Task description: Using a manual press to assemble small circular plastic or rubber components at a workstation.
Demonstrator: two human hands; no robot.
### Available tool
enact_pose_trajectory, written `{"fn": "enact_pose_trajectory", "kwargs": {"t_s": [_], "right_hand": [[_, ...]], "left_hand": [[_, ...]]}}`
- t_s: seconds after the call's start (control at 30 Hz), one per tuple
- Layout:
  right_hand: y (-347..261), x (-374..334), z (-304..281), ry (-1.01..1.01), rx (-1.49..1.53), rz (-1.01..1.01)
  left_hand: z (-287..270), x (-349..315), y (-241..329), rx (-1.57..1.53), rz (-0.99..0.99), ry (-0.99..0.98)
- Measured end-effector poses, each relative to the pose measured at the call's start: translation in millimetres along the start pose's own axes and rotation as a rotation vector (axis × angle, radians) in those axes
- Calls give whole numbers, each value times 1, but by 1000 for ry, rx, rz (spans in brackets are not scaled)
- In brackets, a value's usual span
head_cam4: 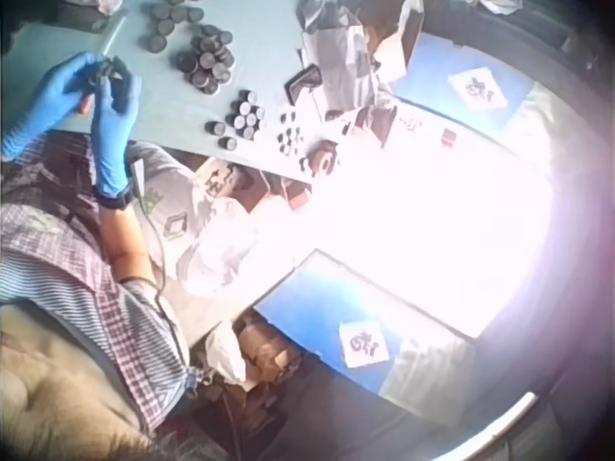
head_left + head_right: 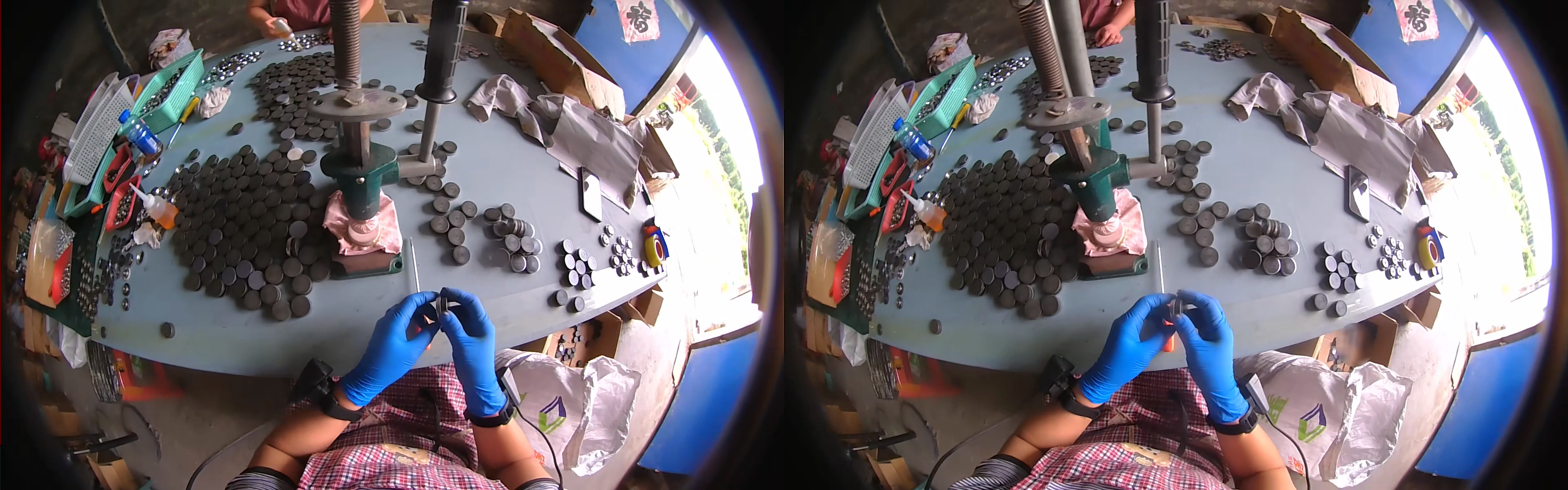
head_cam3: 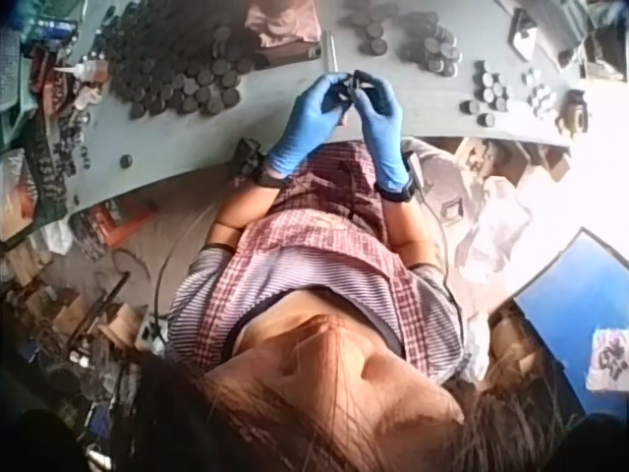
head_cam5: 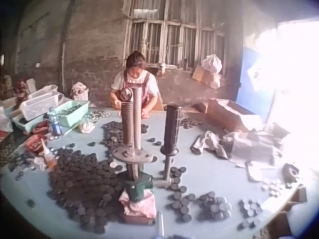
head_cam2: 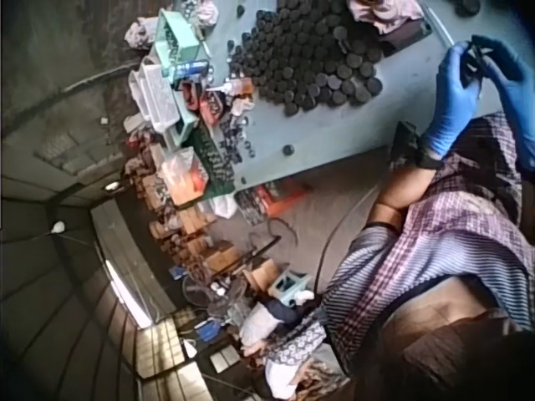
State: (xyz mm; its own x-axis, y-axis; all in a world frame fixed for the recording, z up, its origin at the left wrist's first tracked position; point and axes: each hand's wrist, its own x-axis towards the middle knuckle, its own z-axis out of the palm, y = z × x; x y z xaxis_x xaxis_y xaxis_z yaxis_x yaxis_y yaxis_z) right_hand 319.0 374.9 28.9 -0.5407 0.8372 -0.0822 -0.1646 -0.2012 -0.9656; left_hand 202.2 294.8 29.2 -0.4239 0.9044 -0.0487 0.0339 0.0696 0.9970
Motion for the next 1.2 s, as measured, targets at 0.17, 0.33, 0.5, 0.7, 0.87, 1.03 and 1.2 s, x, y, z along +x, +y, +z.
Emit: {"fn": "enact_pose_trajectory", "kwargs": {"t_s": [0.17,0.33,0.5,0.7,0.87,1.03,1.2], "right_hand": [[34,41,-29,119,-1164,-449],[33,105,-6,105,-1258,-466],[33,190,9,107,-1331,-453],[90,346,-8,-54,-1198,-432],[-5,334,125,-124,-1408,-299],[53,429,143,-17,-1172,-503],[5,382,62,-98,-570,-376]], "left_hand": [[-8,26,-12,217,289,127],[-36,34,-29,366,374,173],[-41,36,-35,217,268,148],[-40,37,-26,258,260,113],[-51,25,-4,316,240,86],[-44,25,-42,687,572,109],[-42,37,-32,229,255,40]]}}
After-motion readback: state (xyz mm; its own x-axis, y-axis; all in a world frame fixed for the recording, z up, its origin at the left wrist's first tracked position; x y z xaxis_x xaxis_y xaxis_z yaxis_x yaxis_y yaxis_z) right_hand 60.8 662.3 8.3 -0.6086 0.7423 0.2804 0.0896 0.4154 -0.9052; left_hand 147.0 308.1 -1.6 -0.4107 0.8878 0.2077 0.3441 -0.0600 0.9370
